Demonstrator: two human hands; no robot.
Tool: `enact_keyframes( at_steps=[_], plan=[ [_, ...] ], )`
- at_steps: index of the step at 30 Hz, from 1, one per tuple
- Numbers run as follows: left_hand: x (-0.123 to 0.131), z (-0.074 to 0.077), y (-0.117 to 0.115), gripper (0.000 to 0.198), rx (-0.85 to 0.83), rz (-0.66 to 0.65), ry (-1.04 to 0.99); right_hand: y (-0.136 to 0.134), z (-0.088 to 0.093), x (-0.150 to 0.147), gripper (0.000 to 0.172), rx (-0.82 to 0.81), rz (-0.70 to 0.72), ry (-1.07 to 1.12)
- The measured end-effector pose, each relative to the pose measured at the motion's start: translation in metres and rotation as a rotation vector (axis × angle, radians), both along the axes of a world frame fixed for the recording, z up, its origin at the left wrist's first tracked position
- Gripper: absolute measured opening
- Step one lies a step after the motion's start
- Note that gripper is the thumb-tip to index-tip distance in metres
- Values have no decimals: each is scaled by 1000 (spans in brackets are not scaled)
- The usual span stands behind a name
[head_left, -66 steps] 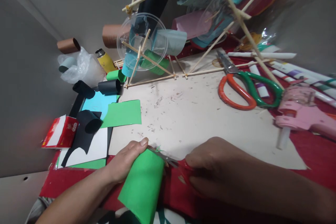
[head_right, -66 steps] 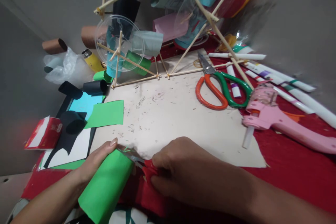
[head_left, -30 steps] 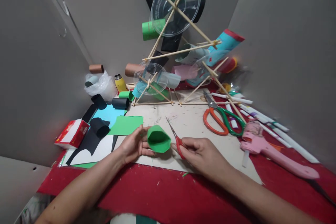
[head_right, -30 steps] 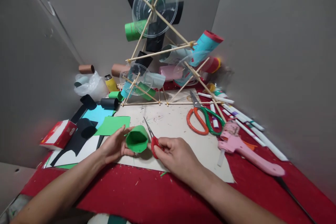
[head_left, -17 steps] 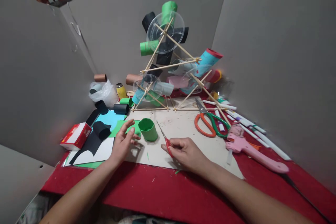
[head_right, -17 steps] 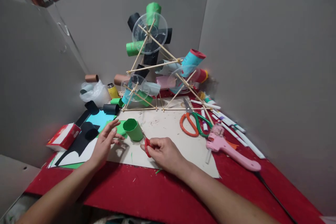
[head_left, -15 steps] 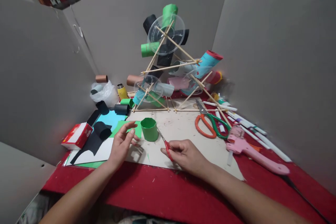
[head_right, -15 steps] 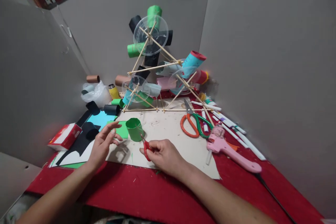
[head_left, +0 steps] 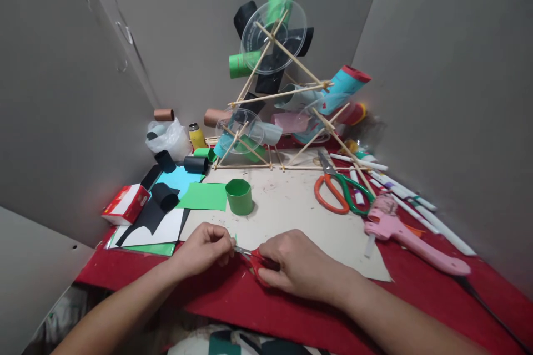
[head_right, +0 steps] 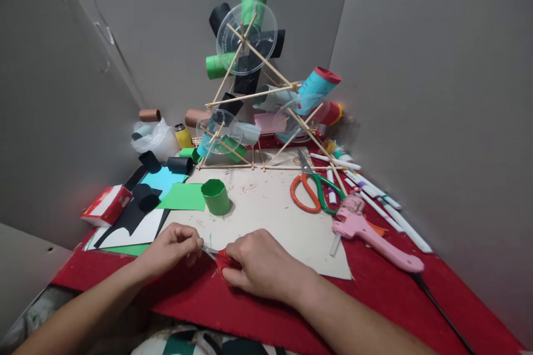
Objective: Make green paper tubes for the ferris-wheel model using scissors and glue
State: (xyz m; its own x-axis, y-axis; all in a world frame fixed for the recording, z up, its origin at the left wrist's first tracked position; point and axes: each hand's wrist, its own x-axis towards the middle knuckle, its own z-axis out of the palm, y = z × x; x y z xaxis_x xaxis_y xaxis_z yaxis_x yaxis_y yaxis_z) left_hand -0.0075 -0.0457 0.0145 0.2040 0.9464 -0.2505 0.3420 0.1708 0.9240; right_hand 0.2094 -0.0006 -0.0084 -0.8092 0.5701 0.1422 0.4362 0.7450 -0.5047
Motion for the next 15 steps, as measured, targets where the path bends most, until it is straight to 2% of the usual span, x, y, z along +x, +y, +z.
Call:
enact_keyframes(
  at_steps=[5, 10, 11, 13, 15],
  plan=[
    [-13, 1, -6, 39, -32, 69, 3, -4, 5, 0, 14, -3, 28, -40],
    [-47, 13, -18, 50, -12, 86, 61, -7, 9, 1, 15, -11, 63, -34],
    [-53, 16, -23, 49, -31, 56, 83, -8, 9, 1, 15, -9, 69, -27],
    [-64, 25, -33, 46, -90, -94, 165, -9, 6, 1, 16, -2, 88, 6],
    [-70, 35, -42, 23, -144, -243, 266, -11, 2, 1, 19, 20, 107, 74]
  ],
)
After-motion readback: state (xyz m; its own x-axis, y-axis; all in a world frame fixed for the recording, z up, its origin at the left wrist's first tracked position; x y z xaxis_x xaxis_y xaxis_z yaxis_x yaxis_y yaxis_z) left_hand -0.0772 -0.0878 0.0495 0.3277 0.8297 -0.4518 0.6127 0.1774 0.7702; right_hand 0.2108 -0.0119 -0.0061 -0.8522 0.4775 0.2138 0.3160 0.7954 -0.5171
